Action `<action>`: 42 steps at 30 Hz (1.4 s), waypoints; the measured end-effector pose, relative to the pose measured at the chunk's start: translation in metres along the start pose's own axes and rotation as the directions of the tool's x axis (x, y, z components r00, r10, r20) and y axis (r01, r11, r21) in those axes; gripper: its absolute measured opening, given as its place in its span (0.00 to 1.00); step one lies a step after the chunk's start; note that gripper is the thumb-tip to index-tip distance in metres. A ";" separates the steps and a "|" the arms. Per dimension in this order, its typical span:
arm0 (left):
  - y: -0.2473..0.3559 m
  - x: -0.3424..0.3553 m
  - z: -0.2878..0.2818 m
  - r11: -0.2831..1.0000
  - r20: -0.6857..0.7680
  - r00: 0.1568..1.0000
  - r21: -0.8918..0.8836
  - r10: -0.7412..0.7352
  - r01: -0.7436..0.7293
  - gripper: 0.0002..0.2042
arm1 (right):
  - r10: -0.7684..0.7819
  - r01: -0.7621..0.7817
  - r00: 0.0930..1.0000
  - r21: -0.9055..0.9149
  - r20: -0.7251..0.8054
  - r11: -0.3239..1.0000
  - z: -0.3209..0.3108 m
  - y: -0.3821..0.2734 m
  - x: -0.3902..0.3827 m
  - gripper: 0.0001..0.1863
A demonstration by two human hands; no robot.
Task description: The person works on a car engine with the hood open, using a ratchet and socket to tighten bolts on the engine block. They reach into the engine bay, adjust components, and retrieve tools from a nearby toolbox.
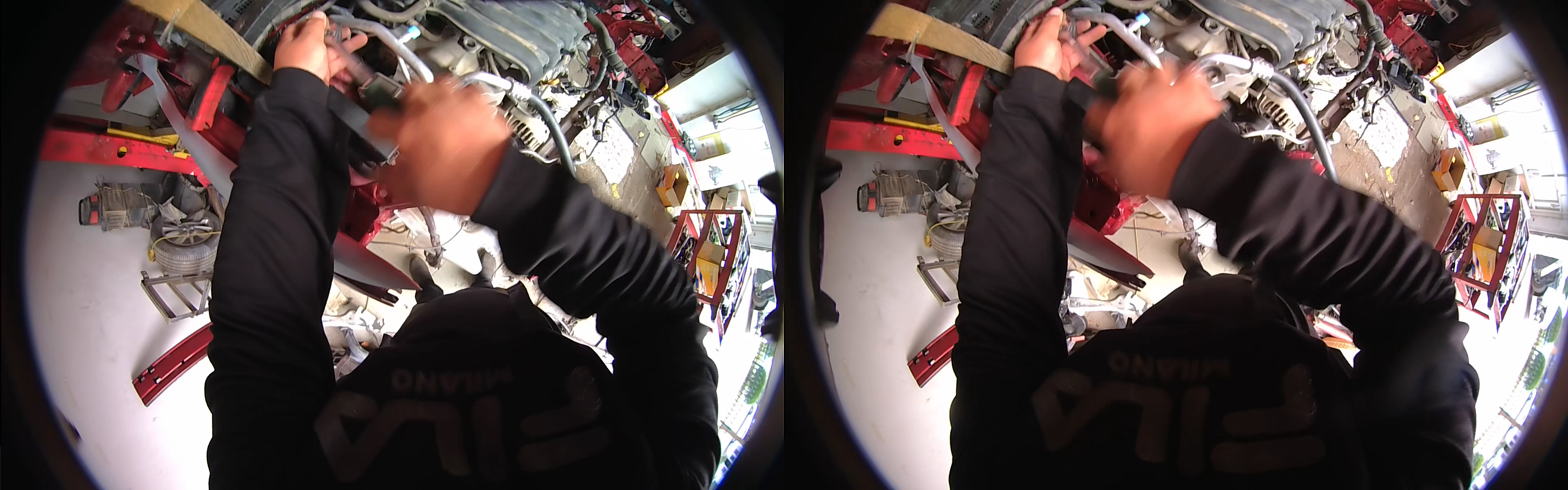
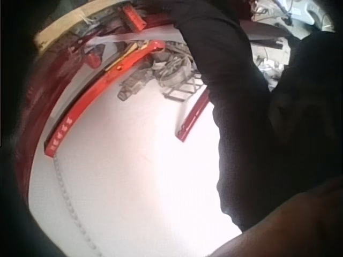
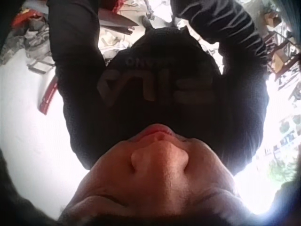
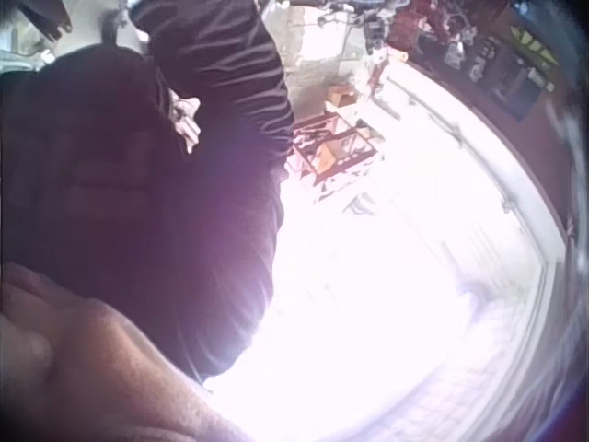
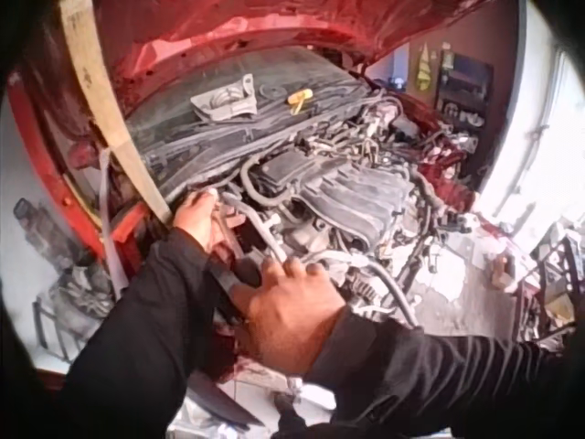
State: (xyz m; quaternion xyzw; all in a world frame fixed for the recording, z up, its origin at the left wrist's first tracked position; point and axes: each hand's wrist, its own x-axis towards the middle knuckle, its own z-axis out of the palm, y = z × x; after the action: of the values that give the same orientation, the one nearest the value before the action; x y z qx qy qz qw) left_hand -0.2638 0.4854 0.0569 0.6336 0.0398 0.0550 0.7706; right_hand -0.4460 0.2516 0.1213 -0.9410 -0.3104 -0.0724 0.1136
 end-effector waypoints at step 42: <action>-0.015 0.034 0.017 0.806 -0.181 0.950 0.583 0.255 -0.105 0.29 | -0.140 0.153 0.986 0.152 -0.090 0.977 0.032 -0.001 0.015 0.12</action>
State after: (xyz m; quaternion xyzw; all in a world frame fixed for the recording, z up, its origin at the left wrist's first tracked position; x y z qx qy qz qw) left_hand -0.2270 0.4703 0.0454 0.8222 0.0907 0.1936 0.5275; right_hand -0.4323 0.2692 0.0940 -0.9000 -0.3789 -0.0928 0.1944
